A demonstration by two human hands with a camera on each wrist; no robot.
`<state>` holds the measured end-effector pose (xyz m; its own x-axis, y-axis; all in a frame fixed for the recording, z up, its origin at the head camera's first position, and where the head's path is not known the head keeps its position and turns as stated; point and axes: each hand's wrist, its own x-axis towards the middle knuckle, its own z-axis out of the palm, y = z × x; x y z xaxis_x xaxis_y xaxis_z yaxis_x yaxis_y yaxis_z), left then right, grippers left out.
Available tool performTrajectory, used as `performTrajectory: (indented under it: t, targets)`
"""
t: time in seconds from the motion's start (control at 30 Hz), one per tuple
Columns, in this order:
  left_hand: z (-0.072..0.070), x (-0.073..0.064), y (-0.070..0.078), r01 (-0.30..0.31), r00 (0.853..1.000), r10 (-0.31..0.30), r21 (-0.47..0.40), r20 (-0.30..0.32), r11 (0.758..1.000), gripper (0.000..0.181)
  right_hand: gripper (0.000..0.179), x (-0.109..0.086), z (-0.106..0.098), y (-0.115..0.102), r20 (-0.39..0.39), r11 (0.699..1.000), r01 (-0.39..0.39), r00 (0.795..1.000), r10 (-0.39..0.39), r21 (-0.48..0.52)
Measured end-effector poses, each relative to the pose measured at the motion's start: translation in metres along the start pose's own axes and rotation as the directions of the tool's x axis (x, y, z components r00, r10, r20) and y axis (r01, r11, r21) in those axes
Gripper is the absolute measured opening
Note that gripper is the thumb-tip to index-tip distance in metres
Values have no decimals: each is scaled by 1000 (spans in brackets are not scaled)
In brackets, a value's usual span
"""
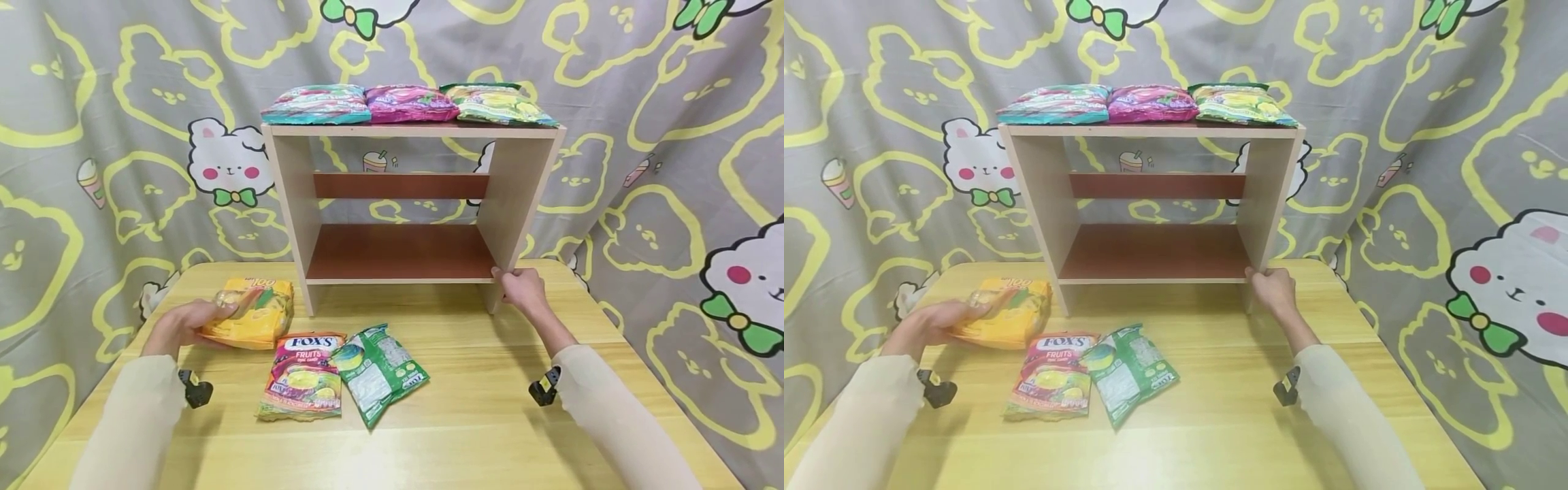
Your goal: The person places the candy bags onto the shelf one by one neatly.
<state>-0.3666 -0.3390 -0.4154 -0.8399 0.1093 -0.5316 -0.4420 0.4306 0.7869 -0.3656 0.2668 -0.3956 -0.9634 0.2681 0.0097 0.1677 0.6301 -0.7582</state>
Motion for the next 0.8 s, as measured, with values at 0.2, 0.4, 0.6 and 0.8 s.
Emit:
performTrajectory:
  t: [0.2, 0.4, 0.6, 0.8]
  targets:
    - [1, 2, -3, 1, 999, -2, -11, -47, 1000, 75, 55, 1, 2, 2, 5, 1000, -3, 1000, 3, -3]
    - [-1, 0, 4, -20, 998, 27, 118, -61, 993, 90, 55, 2, 2, 3, 0, 1000, 1, 1000, -1, 1]
    - [0, -4, 17, -27, 990, 45, 138, -131, 990, 88, 56, 2, 2, 2, 0, 1000, -1, 1000, 1, -1]
    - [6, -4, 28, -29, 985, 45, 97, -169, 995, 94, 55, 3, 2, 4, 0, 1000, -5, 1000, 5, 6]
